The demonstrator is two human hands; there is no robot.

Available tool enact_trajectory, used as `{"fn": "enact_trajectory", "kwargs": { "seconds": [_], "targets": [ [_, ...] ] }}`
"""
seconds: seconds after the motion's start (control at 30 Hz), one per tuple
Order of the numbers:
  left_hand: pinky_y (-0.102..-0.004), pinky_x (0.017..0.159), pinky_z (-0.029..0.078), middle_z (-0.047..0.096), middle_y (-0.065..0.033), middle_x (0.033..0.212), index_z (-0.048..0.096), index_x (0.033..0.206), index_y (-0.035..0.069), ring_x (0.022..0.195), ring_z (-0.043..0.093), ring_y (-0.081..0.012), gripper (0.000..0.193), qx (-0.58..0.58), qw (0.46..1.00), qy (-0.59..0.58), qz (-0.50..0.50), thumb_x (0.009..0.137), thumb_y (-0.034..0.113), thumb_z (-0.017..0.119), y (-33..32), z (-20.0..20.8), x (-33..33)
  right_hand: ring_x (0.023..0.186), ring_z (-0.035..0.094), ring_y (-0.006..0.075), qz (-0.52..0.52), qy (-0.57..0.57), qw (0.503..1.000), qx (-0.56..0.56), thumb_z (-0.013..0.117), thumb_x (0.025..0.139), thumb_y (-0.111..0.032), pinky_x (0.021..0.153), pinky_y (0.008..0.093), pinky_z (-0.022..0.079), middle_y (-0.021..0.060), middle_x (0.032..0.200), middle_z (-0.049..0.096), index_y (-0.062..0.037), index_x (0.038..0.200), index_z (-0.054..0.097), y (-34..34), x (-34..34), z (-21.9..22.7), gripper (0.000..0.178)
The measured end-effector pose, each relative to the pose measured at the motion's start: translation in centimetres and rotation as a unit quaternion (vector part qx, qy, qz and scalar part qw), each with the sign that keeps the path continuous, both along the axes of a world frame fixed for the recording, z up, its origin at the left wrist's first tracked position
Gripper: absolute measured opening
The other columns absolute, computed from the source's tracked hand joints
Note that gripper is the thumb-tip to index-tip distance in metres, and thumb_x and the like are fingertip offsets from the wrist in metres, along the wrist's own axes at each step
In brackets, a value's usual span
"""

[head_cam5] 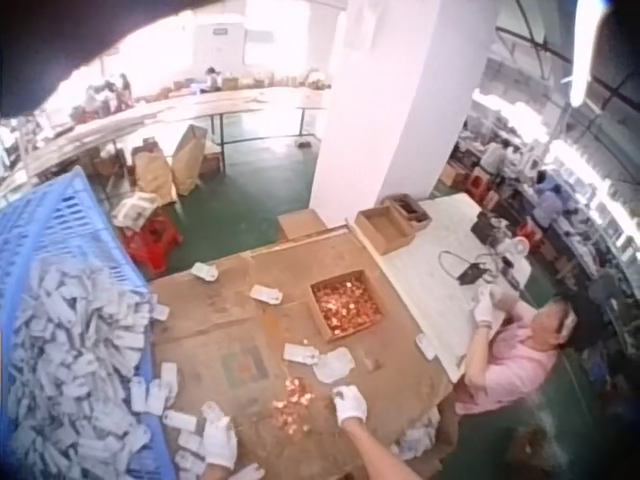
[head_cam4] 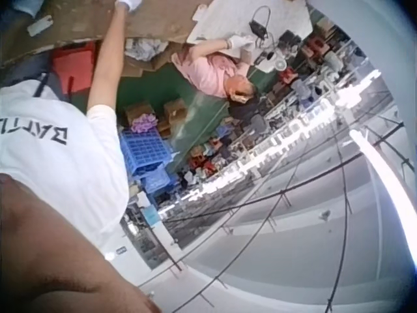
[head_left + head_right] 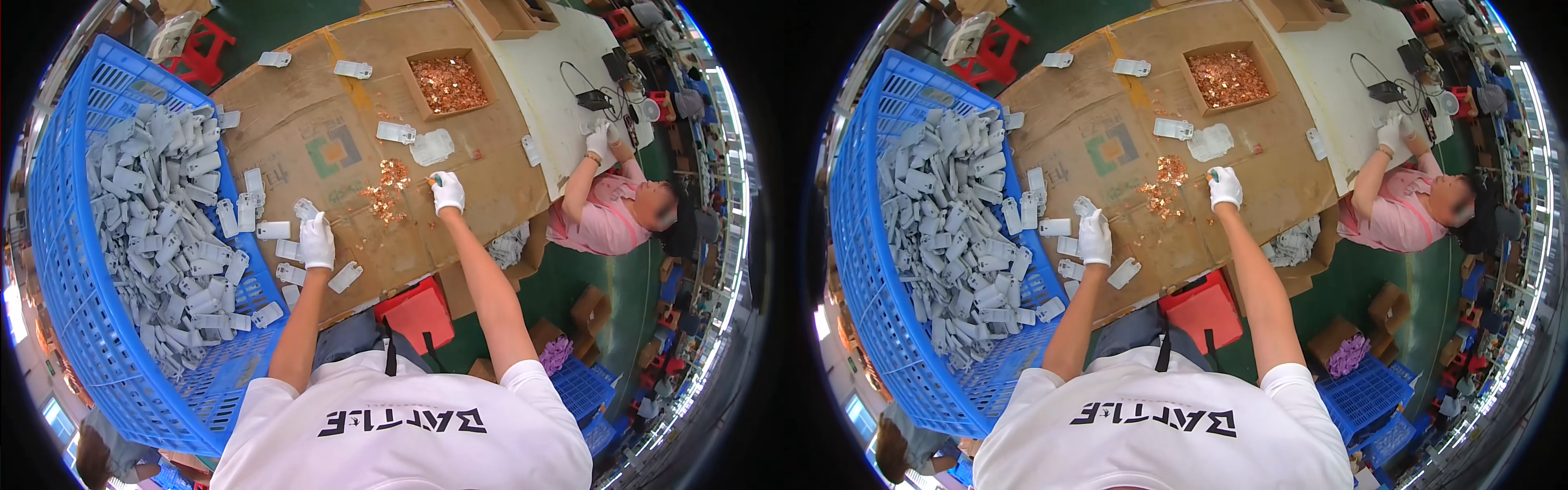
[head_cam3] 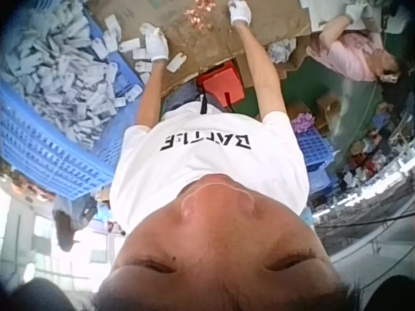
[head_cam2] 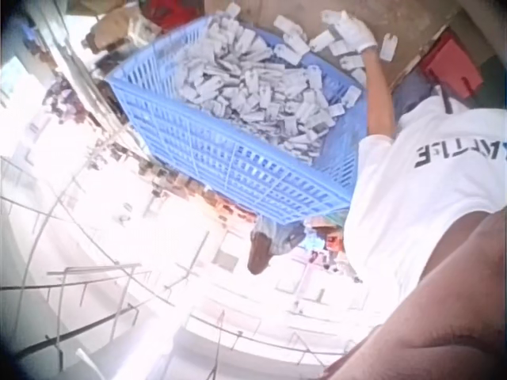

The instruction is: The person assembles electronic components by placing metal contacts into plastic housings using a manual dispenser tool.

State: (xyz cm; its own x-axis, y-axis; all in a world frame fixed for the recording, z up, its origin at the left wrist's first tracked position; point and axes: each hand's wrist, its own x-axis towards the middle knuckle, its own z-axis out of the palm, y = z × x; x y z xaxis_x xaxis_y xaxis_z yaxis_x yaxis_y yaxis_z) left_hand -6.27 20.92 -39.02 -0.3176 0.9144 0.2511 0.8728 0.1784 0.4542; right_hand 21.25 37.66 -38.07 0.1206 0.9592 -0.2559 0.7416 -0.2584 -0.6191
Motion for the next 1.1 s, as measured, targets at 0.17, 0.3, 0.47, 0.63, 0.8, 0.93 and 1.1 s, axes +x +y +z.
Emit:
{"fn": "enact_trajectory", "kwargs": {
  "seconds": [0.17,0.3,0.47,0.63,0.8,0.93,1.1],
  "targets": [
    [-0.0329,0.077,0.046,0.057,-0.0094,0.092,0.056,0.104,0.004,0.087,0.055,-0.0187,0.023,-0.276,0.84,0.468,-0.016,0.083,0.005,0.046,0.0,0.3,-2.4,0.081,0.061,0.0349,0.123,-0.049,0.991,0.019,0.06,0.078,-0.02,0.075,0.0417,0.049,0.0153,0.086,0.063,-0.0081,0.087,0.065,0.1,-2.1,1.2,0.016],
    [-0.0392,0.094,0.042,0.043,-0.0138,0.12,0.046,0.126,0.014,0.11,0.048,-0.0313,0.062,-0.143,0.959,-0.111,0.218,0.07,0.019,0.072,0.9,0.4,0.3,0.093,0.058,0.0321,0.15,-0.111,0.977,0.106,0.062,0.08,-0.013,0.08,0.0403,0.047,0.0085,0.107,0.055,-0.0149,0.104,0.061,-0.5,1.1,0.4,0.024],
    [-0.0367,0.091,0.045,0.044,-0.0118,0.119,0.039,0.131,0.014,0.111,0.049,-0.0283,0.075,-0.186,0.929,-0.148,0.284,0.066,0.02,0.077,1.5,3.1,-0.5,0.081,0.058,0.0317,0.154,-0.129,0.974,0.103,0.06,0.077,-0.004,0.07,0.0402,0.047,0.009,0.094,0.056,-0.0107,0.091,0.06,-1.4,-1.0,1.0,0.015],
    [-0.0382,0.089,0.046,0.046,-0.0132,0.118,0.041,0.129,0.016,0.109,0.052,-0.0297,0.073,-0.257,0.899,-0.21,0.286,0.065,0.018,0.078,3.3,4.6,-1.2,0.081,0.06,0.0326,0.179,-0.183,0.965,0.06,0.059,0.078,-0.007,0.069,0.0426,0.048,0.0088,0.096,0.055,-0.013,0.09,0.058,-0.2,-1.5,2.0,0.014],
    [-0.0409,0.083,0.048,0.054,-0.014,0.106,0.052,0.111,0.014,0.099,0.058,-0.031,0.033,-0.204,0.896,-0.206,0.337,0.08,0.011,0.062,3.9,3.4,-2.0,0.086,0.06,0.0343,0.244,-0.237,0.94,-0.019,0.062,0.075,-0.017,0.073,0.0442,0.049,0.0119,0.098,0.056,-0.0137,0.094,0.058,1.2,-2.7,3.4,0.019],
    [-0.0432,0.08,0.048,0.056,-0.0144,0.102,0.052,0.107,0.014,0.094,0.06,-0.0325,0.021,-0.216,0.91,-0.174,0.309,0.087,0.009,0.049,3.3,3.0,-1.3,0.09,0.06,0.0346,0.223,-0.215,0.95,-0.031,0.063,0.074,-0.019,0.076,0.0437,0.049,0.0144,0.098,0.059,-0.0118,0.093,0.06,0.0,-2.4,4.0,0.021],
    [-0.0463,0.08,0.046,0.058,-0.0187,0.108,0.044,0.115,0.014,0.096,0.059,-0.0371,0.029,-0.132,0.908,-0.268,0.293,0.087,0.009,0.043,1.1,3.3,-0.8,0.064,0.059,0.0297,0.123,-0.078,0.989,0.014,0.062,0.067,-0.01,0.062,0.0416,0.048,0.0136,0.067,0.057,-0.0058,0.076,0.056,-3.3,-3.2,5.4,0.012]
  ]
}}
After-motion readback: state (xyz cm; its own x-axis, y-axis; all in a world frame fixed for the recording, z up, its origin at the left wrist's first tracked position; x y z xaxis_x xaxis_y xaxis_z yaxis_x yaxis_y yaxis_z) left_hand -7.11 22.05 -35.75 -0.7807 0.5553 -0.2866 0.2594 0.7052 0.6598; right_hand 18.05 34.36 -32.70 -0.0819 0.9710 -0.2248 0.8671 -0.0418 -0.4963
